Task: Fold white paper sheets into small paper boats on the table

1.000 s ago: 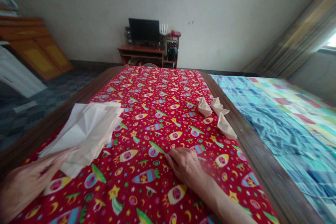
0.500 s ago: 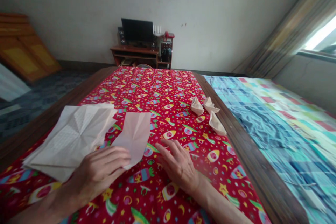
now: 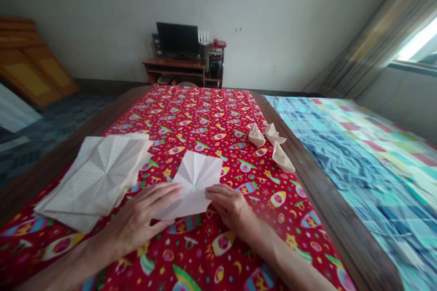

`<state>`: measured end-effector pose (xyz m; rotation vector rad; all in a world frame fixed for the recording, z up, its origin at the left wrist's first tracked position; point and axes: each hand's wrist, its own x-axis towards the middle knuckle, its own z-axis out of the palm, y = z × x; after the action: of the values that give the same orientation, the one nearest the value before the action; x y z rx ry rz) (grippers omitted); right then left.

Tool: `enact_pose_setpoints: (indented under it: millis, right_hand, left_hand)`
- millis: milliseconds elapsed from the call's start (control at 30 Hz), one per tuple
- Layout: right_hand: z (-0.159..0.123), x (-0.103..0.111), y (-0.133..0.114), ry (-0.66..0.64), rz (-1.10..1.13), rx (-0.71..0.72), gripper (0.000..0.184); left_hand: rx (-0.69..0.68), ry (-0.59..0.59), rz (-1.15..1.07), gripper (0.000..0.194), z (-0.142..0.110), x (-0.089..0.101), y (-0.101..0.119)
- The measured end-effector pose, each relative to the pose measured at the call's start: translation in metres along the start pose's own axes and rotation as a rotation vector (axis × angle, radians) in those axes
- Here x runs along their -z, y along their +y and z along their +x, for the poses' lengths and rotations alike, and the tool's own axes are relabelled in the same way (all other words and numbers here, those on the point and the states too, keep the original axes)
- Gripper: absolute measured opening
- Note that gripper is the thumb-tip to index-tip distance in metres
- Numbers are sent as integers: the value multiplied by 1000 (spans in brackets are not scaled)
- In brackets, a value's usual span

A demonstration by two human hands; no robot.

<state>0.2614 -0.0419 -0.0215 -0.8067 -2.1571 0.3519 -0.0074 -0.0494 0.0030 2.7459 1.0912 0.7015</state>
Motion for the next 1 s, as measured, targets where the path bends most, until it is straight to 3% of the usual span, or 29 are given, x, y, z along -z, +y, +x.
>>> enact_pose_setpoints:
  millis: [200, 367, 467, 600, 800, 1000]
  right_hand:
    - [-2, 4, 5, -42, 106, -27, 29]
    - [-3, 13, 9, -65, 39, -42, 26]
    - [-2, 21, 9, -112, 9, -137, 19]
    - [3, 23, 8, -150, -6, -312, 24]
    - [8, 12, 10, -73, -182, -537, 29]
    - [14, 6, 10, -85, -272, -601, 28]
  left_hand:
    - [-40, 83, -14, 36, -7, -8, -37]
    - [-129, 77, -93, 25, 4, -8, -41]
    - [-131, 133, -228, 22, 7, -11, -38]
    - [12, 159, -311, 15, 12, -17, -36]
    - [289, 95, -163, 19, 22, -24, -32]
    - [439, 46, -13, 20, 27, -30, -28]
